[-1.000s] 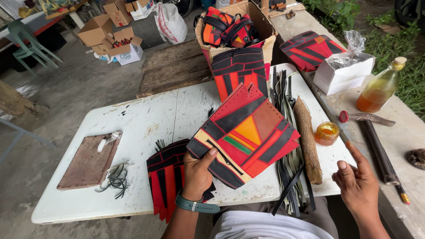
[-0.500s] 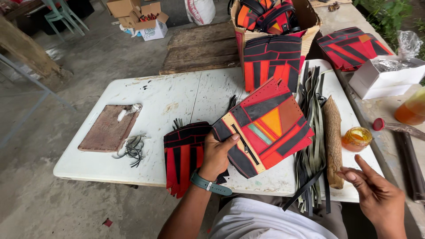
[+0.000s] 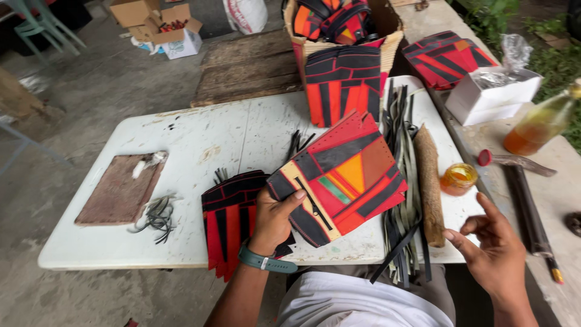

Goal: The person holds a patchwork leather bag, applies a substance from a small jar along its edges, and trims the edge with scissors. They then flip through a stack of finished bags, turning each one over and setting it back on the table.

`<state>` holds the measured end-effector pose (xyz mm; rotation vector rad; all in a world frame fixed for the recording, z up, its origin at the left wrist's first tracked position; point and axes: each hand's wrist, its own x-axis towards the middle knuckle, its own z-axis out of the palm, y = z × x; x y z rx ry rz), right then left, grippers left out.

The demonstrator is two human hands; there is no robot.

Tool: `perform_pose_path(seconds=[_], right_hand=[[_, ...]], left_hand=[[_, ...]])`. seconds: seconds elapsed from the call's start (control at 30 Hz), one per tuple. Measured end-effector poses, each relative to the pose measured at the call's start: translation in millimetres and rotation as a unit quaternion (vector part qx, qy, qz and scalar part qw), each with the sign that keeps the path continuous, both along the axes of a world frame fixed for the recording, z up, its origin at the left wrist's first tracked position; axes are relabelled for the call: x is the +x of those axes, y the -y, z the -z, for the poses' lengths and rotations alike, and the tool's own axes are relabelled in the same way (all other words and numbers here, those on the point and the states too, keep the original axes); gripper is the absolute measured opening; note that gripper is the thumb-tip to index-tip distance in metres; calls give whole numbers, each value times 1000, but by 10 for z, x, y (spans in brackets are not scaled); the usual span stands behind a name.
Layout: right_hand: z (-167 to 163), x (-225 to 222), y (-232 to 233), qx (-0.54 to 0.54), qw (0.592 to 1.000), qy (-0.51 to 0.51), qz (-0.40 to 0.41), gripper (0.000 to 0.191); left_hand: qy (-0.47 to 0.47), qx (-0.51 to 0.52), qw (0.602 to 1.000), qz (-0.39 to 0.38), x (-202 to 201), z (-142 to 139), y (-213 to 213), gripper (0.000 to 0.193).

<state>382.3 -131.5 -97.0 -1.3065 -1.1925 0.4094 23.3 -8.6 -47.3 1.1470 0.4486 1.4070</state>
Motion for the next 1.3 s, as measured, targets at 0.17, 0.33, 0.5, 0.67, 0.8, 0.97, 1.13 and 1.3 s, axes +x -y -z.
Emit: perform_pose_path(seconds=[0.17,0.33,0.5,0.67,0.8,0.97,1.13,1.3], right_hand=[[-3,78,13,-72,997,-14,6,73],[96,183,30,-62,997,-41,8,76],[19,251,10,-73,983,-139,91,74],[-431,195,-165,87,928,-260,-252,122],[-778,-133,-306,18,916,-178,-358,146],[-941,-484,-380,-85,972,-112,-190,136],[-873,-446,-431,-140,985,-52,-86,132],[-801,-230,-454,-106,966,-135,-191,131]], left_hand=[[-5,-7,1000,13,-59,-42,29,36],[-23,-7,999,27,-119,-92,53,36],[-34,-22,996,75,-186,-108,81,36],[-58,-28,985,160,-216,-41,77,34],[-102,-27,981,163,-78,26,67,33],[-150,-54,980,115,80,-107,121,41],[-287,98,941,149,30,-261,358,78],[-253,12,964,76,152,-15,391,43]])
